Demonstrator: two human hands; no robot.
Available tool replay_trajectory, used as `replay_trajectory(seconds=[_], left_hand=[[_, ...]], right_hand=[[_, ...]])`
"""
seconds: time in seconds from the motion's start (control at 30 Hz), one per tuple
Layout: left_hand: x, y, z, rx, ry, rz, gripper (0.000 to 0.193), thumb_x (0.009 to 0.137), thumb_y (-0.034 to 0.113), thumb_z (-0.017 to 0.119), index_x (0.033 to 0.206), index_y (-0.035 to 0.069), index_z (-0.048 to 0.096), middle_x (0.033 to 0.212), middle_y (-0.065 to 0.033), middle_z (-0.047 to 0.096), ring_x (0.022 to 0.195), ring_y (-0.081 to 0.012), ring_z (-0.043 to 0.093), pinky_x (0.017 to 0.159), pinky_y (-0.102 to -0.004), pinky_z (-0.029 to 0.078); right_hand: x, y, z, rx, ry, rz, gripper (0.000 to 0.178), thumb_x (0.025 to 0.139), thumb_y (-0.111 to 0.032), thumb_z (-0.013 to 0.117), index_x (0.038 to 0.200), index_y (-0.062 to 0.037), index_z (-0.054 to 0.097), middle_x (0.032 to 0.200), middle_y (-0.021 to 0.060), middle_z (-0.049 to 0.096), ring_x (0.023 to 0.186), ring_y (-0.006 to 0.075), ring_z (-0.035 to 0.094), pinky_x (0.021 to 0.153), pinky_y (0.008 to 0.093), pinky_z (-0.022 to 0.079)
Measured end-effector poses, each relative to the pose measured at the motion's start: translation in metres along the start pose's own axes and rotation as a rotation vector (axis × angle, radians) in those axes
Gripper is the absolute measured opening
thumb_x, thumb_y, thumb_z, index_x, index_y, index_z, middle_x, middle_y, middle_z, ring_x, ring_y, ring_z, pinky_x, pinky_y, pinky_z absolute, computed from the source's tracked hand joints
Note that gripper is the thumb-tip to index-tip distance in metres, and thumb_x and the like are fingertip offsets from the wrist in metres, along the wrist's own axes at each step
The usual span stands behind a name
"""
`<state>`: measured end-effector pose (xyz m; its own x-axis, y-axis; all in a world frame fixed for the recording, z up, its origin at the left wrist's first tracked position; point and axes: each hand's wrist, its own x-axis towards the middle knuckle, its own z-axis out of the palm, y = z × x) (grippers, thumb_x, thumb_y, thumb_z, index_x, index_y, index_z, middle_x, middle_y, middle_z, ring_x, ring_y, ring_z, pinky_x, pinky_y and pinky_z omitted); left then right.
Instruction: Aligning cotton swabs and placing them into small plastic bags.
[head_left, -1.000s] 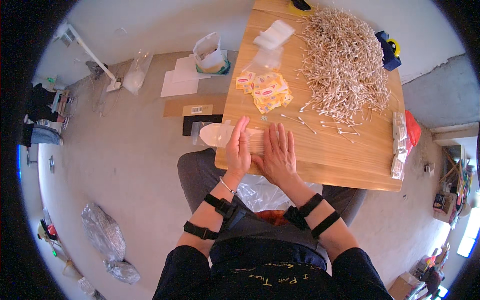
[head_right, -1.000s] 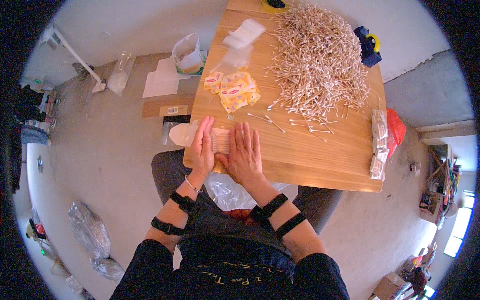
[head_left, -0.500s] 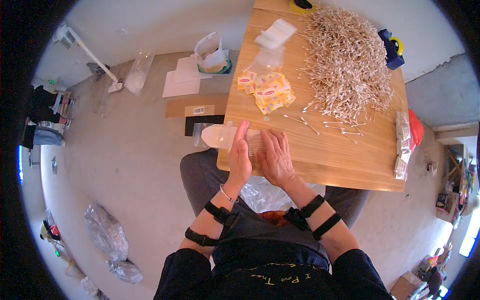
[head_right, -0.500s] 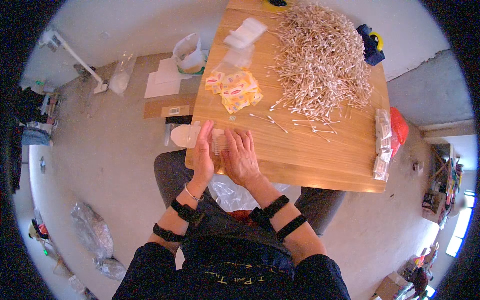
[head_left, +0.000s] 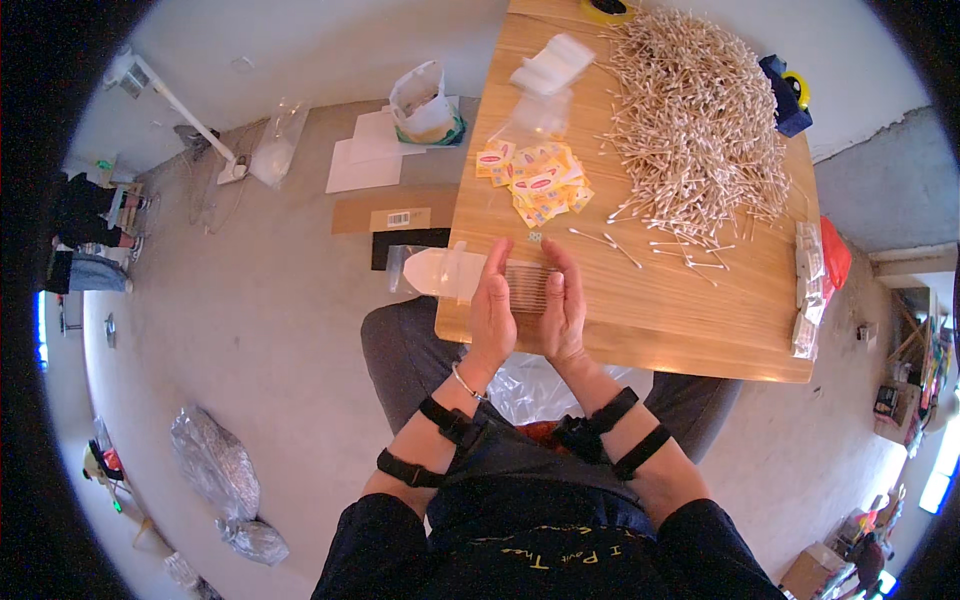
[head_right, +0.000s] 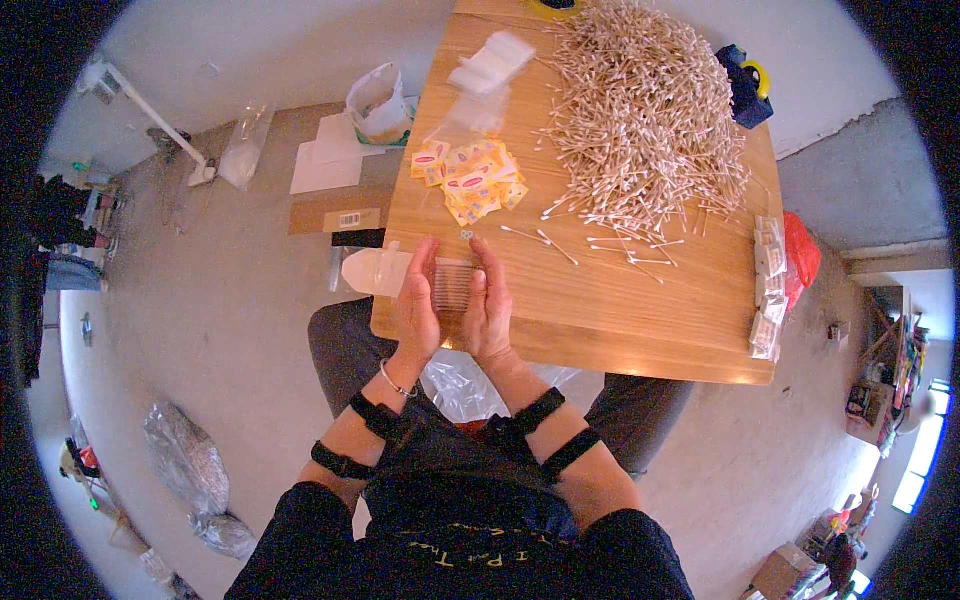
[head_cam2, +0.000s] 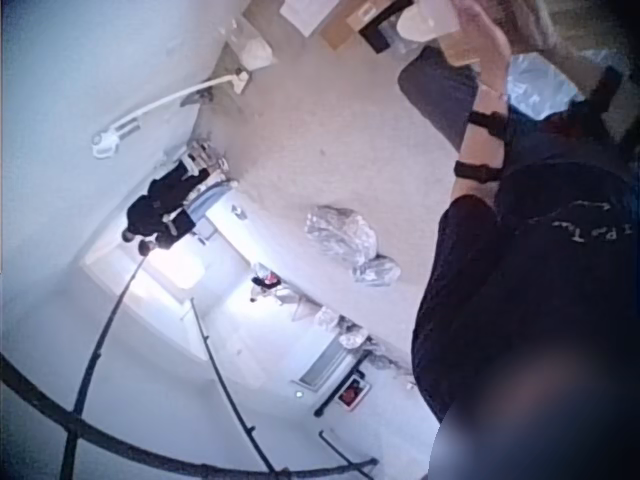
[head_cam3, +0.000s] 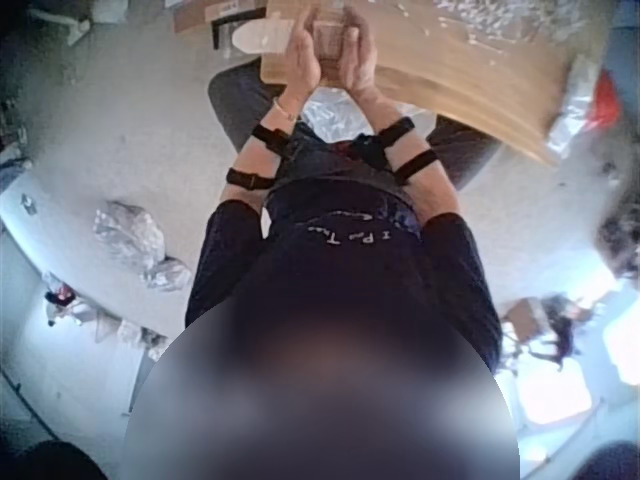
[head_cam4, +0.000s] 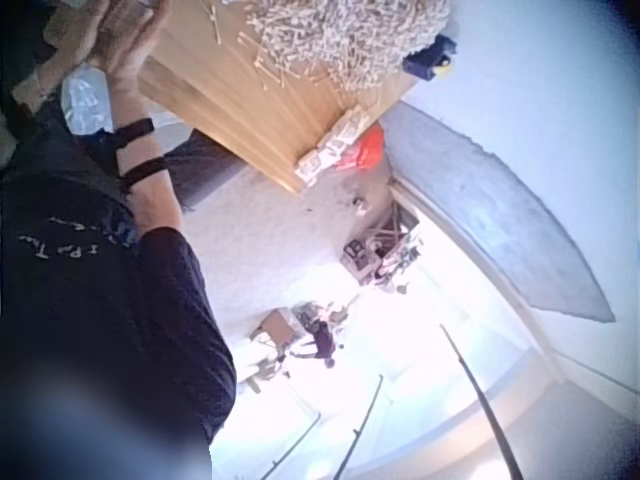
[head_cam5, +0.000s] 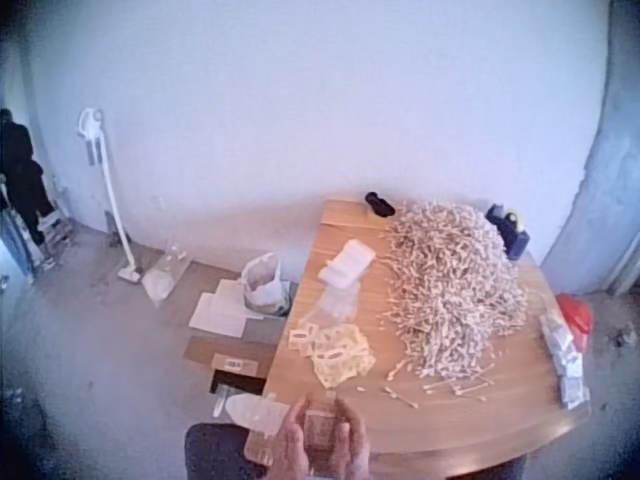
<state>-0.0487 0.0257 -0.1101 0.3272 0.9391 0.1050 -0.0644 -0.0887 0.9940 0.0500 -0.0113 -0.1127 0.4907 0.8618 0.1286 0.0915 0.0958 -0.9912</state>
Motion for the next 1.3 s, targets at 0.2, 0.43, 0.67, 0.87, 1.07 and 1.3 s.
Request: replay_trajectory(seconds=[0.2, 0.43, 0.67, 0.87, 1.07, 1.3], left_hand=[[0.003, -0.015, -0.004, -0.209, 0.042, -0.03, 0.07, 0.1, 0.052, 0.026, 0.142, -0.003, 0.029, 0.146, -0.02, 0.033, 0.138, -0.0267, 0.03, 0.114, -0.0367, 0.022], [0.007, -0.008, -0.011, -0.264, 0.059, -0.02, 0.071, 0.1, 0.052, 0.027, 0.142, -0.006, 0.028, 0.147, -0.0212, 0.031, 0.138, -0.0284, 0.028, 0.114, -0.0371, 0.02], [0.015, -0.008, -0.015, -0.164, 0.0, 0.006, 0.065, 0.101, 0.048, 0.026, 0.142, -0.002, 0.031, 0.147, -0.0175, 0.033, 0.137, -0.0269, 0.031, 0.114, -0.0371, 0.021], [0.015, -0.007, -0.009, -0.128, -0.032, -0.01, 0.071, 0.099, 0.053, 0.027, 0.142, -0.004, 0.03, 0.146, -0.0186, 0.034, 0.137, -0.0271, 0.031, 0.114, -0.0371, 0.021], [0.015, -0.007, -0.01, -0.148, -0.013, -0.02, 0.07, 0.1, 0.052, 0.027, 0.141, -0.005, 0.032, 0.144, -0.0199, 0.036, 0.136, -0.0273, 0.032, 0.114, -0.0364, 0.022], [0.015, -0.009, -0.012, -0.181, 0.005, -0.044, 0.07, 0.1, 0.052, 0.027, 0.139, -0.005, 0.034, 0.143, -0.0192, 0.038, 0.135, -0.026, 0.034, 0.114, -0.0362, 0.022]], right_hand=[[0.003, 0.004, -0.005, -0.022, -0.092, 0.008, 0.05, 0.092, -0.01, 0.052, 0.137, 0.0043, 0.036, 0.14, 0.0216, 0.041, 0.132, 0.0324, 0.038, 0.11, 0.0385, 0.029], [0.002, -0.015, -0.028, -0.721, -0.415, -0.328, 0.088, 0.071, -0.016, 0.074, 0.141, 0.0042, 0.025, 0.147, 0.0252, 0.026, 0.137, 0.0461, 0.022, 0.112, 0.0499, 0.025], [0.007, -0.008, -0.022, -0.668, -0.328, -0.304, 0.084, 0.075, -0.018, 0.073, 0.141, 0.0045, 0.026, 0.147, 0.0248, 0.027, 0.137, 0.0424, 0.025, 0.112, 0.0466, 0.026], [0.003, 0.008, -0.006, -0.347, -0.013, -0.097, 0.047, 0.09, -0.005, 0.048, 0.135, 0.0058, 0.037, 0.142, 0.0264, 0.037, 0.135, 0.0404, 0.032, 0.112, 0.0437, 0.026], [0.007, 0.003, 0.013, -0.173, 0.073, -0.037, 0.037, 0.099, -0.011, 0.036, 0.13, 0.0063, 0.045, 0.137, 0.0247, 0.045, 0.133, 0.0345, 0.039, 0.11, 0.0396, 0.029], [0.007, 0.001, 0.009, -0.044, 0.002, 0.025, 0.04, 0.101, -0.015, 0.032, 0.133, 0.0068, 0.042, 0.14, 0.0232, 0.042, 0.136, 0.032, 0.034, 0.112, 0.039, 0.025]])
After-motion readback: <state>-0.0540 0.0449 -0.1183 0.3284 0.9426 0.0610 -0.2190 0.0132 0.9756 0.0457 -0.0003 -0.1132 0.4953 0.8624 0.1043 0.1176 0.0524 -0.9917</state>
